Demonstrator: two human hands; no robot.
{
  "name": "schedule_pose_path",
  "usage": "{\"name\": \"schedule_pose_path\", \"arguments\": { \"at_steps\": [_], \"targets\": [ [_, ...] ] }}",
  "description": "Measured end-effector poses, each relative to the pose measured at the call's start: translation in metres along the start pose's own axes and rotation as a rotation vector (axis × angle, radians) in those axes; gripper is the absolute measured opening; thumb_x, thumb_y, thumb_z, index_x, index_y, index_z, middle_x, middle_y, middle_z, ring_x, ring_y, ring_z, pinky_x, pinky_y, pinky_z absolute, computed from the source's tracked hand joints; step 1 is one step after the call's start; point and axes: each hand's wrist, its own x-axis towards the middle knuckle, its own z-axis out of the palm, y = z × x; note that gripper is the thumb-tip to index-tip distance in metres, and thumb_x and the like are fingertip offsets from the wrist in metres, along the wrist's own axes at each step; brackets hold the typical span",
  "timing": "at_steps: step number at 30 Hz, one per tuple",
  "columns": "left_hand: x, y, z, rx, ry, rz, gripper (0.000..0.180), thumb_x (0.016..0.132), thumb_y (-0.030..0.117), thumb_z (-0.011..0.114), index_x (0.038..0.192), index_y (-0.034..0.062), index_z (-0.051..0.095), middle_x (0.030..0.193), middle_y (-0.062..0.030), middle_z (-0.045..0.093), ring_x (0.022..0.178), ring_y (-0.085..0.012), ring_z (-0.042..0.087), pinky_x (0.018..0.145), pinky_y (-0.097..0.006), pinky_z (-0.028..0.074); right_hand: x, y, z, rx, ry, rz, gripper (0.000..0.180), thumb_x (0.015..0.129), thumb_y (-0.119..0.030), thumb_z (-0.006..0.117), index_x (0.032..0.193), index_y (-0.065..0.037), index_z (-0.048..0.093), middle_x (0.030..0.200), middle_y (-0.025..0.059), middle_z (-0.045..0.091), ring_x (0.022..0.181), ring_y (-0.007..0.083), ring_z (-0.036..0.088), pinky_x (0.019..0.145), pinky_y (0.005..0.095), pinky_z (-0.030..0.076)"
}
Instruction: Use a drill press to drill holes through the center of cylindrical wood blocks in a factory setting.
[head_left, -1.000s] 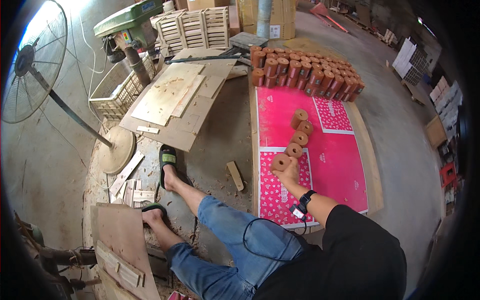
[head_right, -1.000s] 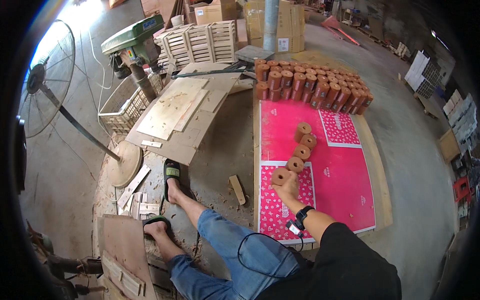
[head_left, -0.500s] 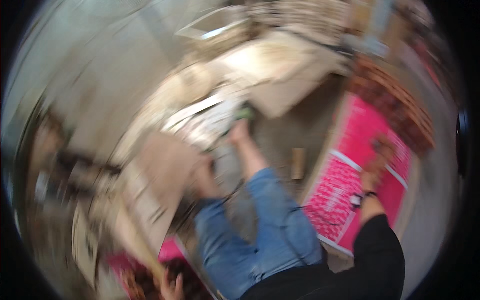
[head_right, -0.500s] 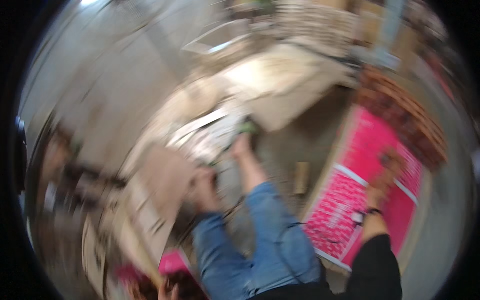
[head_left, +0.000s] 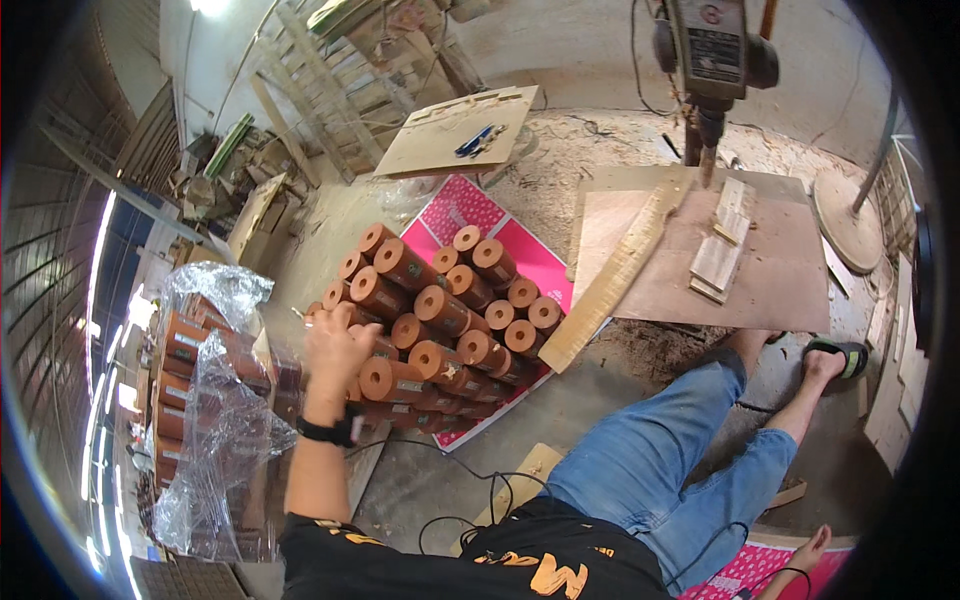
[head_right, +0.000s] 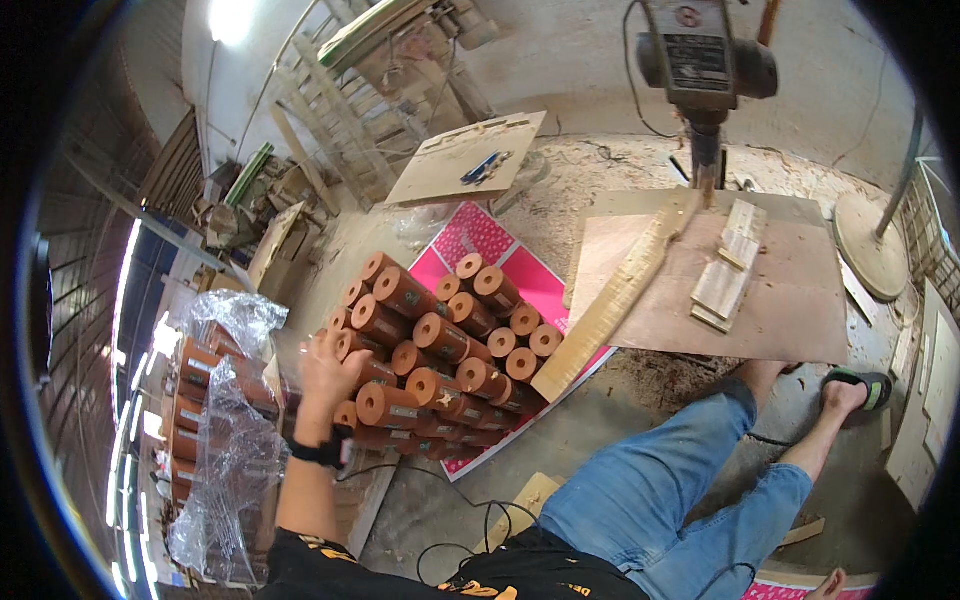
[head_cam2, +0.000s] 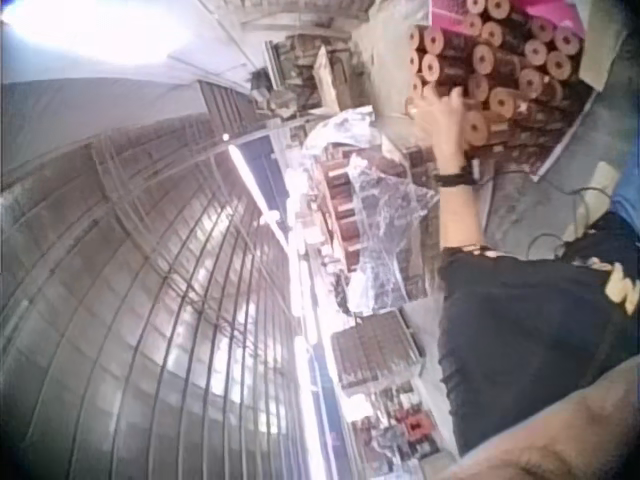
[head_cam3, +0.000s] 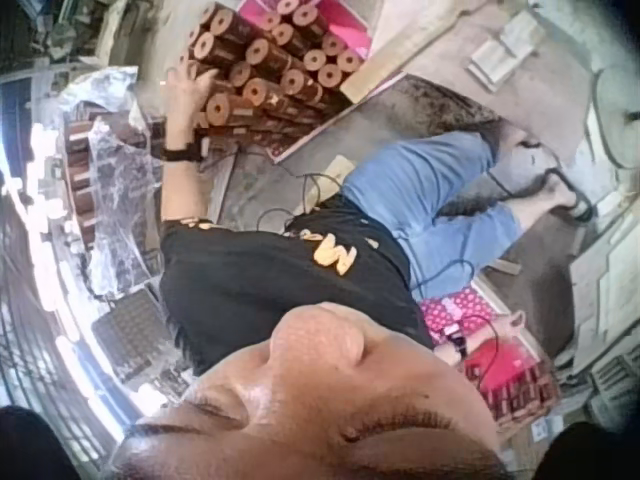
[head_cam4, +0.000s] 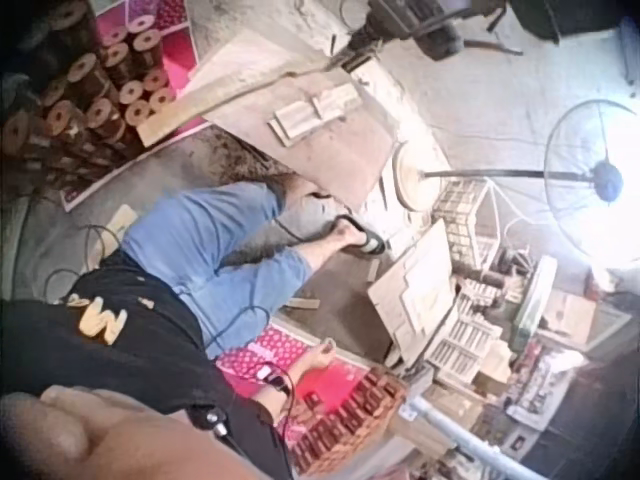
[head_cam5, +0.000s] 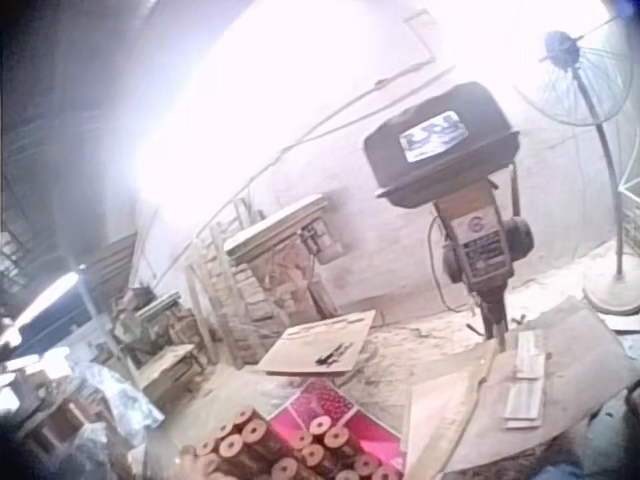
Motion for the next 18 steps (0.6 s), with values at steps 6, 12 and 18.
{"name": "schedule_pose_path", "arguments": {
  "at_steps": [6,12,18],
  "targets": [
    [-0.026,-0.011,-0.017,-0.016,-0.590,-0.045,0.084,0.060,0.042,0.086,0.132,0.0155,0.052,0.136,-0.0215,0.045,0.120,-0.0427,0.045,0.101,-0.051,0.038,0.072,-0.085,0.038,0.282,-0.072,-0.060,0.035,0.102,-0.032,0.051,0.120,-0.003,0.060,0.115,0.0012,0.063,0.083,0.0084,0.056,0.073,0.0229,0.046],
    [-0.035,0.011,0.003,0.010,-0.546,0.189,0.094,0.049,0.031,0.091,0.130,0.0107,0.048,0.144,-0.0218,0.032,0.135,-0.0415,0.029,0.108,-0.056,0.028,0.066,-0.194,0.010,0.358,-0.266,0.115,0.024,0.099,-0.018,0.058,0.113,0.001,0.062,0.094,-0.0001,0.061,0.083,0.0079,0.053,0.073,0.0231,0.045],
    [0.011,0.114,-0.057,-0.774,-0.388,0.165,0.083,0.055,0.012,0.082,0.129,0.0016,0.047,0.117,-0.0169,0.054,0.112,-0.0351,0.055,0.095,-0.040,0.046,0.049,-0.291,0.004,0.432,-0.274,0.062,0.014,0.093,-0.009,0.062,0.103,-0.001,0.066,0.078,-0.0018,0.059,0.066,0.0058,0.051,0.061,0.0214,0.043]
  ]
}}
